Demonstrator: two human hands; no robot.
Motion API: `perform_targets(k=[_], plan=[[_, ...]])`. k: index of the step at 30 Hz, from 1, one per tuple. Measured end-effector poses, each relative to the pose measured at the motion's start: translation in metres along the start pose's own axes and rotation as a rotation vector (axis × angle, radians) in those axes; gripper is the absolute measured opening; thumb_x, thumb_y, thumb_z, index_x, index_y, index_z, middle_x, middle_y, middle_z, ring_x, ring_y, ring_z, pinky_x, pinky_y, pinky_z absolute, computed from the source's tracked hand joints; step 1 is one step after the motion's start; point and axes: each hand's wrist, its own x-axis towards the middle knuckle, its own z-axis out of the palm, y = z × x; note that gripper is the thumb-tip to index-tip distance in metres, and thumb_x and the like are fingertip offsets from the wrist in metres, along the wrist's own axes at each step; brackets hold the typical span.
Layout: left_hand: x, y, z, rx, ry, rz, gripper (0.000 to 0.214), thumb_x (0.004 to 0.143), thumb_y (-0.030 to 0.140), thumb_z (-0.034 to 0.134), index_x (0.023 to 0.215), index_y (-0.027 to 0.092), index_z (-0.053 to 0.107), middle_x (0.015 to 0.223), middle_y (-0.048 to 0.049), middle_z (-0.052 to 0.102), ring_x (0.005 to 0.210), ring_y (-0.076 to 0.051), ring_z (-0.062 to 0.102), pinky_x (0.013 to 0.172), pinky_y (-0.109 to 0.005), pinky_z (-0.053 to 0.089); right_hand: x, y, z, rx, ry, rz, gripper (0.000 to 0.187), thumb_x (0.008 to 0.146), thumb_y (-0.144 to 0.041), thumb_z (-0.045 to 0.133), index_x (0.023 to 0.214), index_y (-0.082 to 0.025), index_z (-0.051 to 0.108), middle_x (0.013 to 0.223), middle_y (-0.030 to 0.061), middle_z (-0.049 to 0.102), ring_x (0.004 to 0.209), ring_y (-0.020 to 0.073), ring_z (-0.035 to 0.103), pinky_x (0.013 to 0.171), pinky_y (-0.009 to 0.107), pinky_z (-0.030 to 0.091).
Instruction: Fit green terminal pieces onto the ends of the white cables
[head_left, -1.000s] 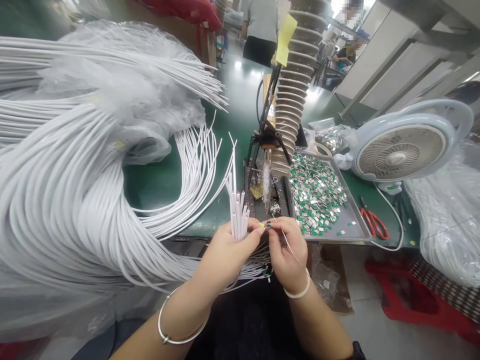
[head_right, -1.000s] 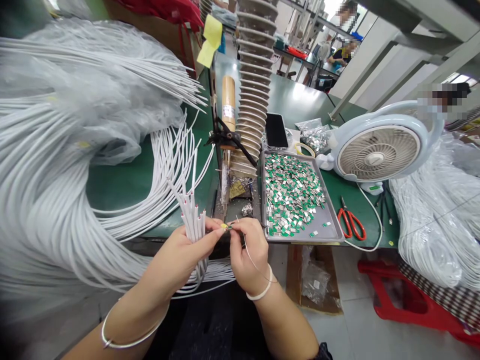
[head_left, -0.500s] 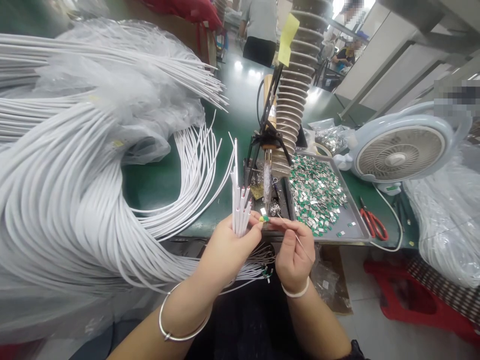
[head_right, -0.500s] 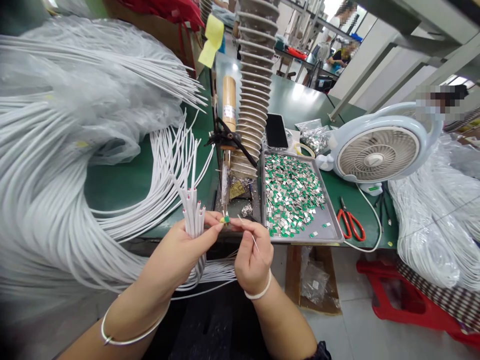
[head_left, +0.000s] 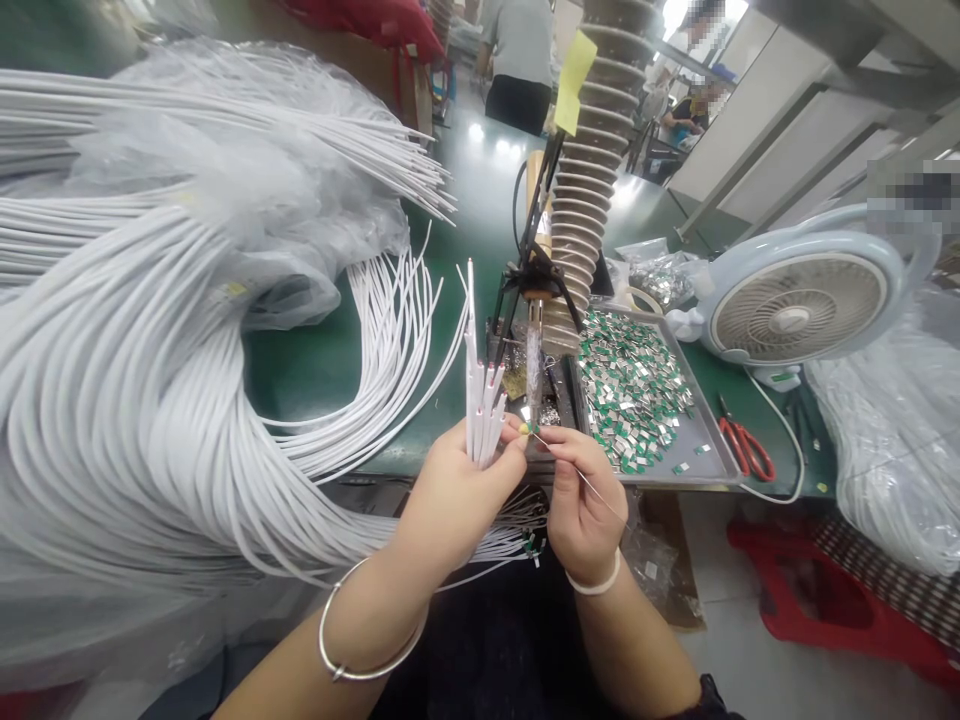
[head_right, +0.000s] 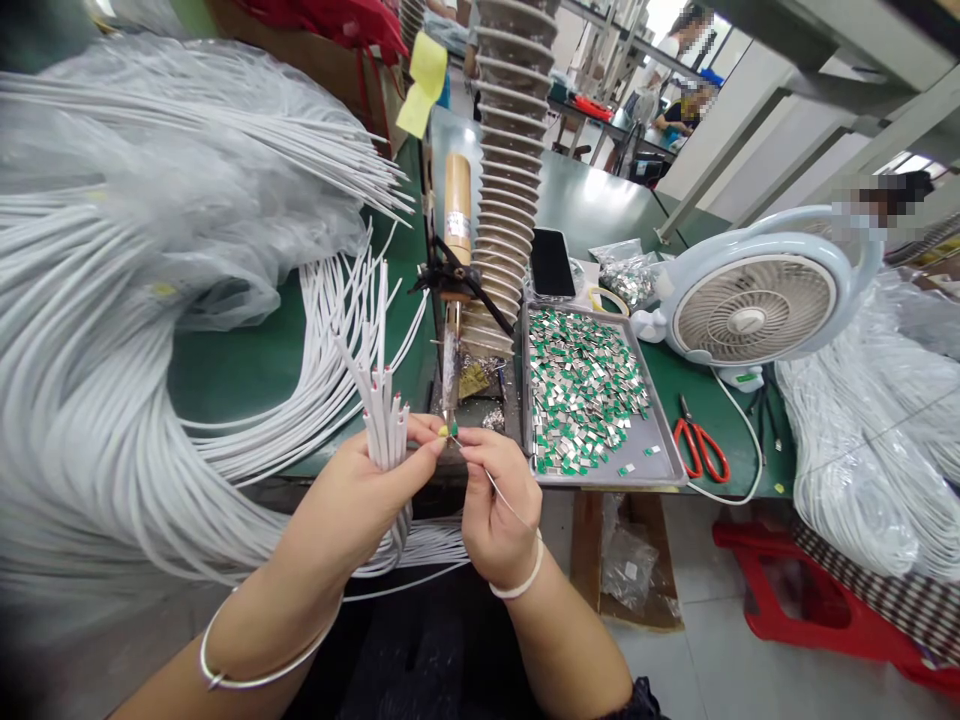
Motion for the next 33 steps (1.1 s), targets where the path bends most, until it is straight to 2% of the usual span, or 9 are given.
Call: perform_targets(k=[12, 23, 28, 33], plan=[[-0.002, 0.003, 0.000, -0.002, 0.018, 0.041, 0.007, 0.077, 0.021, 0.057, 0.070, 0.020, 0.057, 0.079, 0.0008, 0.062, 0.080, -0.016, 0.059, 0.075, -0.027, 0.045, 0.003, -0.002, 0.001, 0.003, 0.009, -0.004, 0.029, 0.083, -0.003, 0.046, 0.101, -0.021, 0.059, 0.099, 0.0073, 0.068, 0.096, 0.0182, 0.064, 0.081, 0.037, 0.055], [-0.002, 0.005, 0.001, 0.009, 0.045, 0.009, 0.003, 0.073, 0.021, 0.058, 0.069, 0.020, 0.058, 0.080, -0.0010, 0.064, 0.080, -0.018, 0.060, 0.077, -0.029, 0.046, 0.004, -0.004, 0.000, -0.033, -0.006, -0.009, 0.024, 0.084, -0.008, 0.046, 0.098, -0.021, 0.060, 0.095, 0.0075, 0.068, 0.092, 0.0198, 0.065, 0.077, 0.039, 0.056], [-0.004, -0.003, 0.000, 0.024, -0.007, 0.016, 0.006, 0.076, 0.021, 0.056, 0.071, 0.020, 0.056, 0.080, -0.0009, 0.062, 0.080, -0.017, 0.059, 0.077, -0.028, 0.045, 0.002, -0.006, -0.001, -0.067, -0.030, 0.002, 0.023, 0.084, -0.007, 0.044, 0.096, -0.020, 0.059, 0.092, 0.0075, 0.067, 0.090, 0.0194, 0.064, 0.076, 0.039, 0.055], [-0.013, -0.012, 0.000, 0.046, -0.146, 0.001, 0.013, 0.082, 0.027, 0.052, 0.076, 0.018, 0.058, 0.081, -0.0036, 0.063, 0.079, -0.018, 0.058, 0.076, -0.029, 0.046, -0.001, -0.007, -0.002, -0.087, -0.094, 0.020, 0.023, 0.085, -0.008, 0.043, 0.097, -0.019, 0.058, 0.094, 0.0087, 0.065, 0.095, 0.0196, 0.062, 0.079, 0.039, 0.055]])
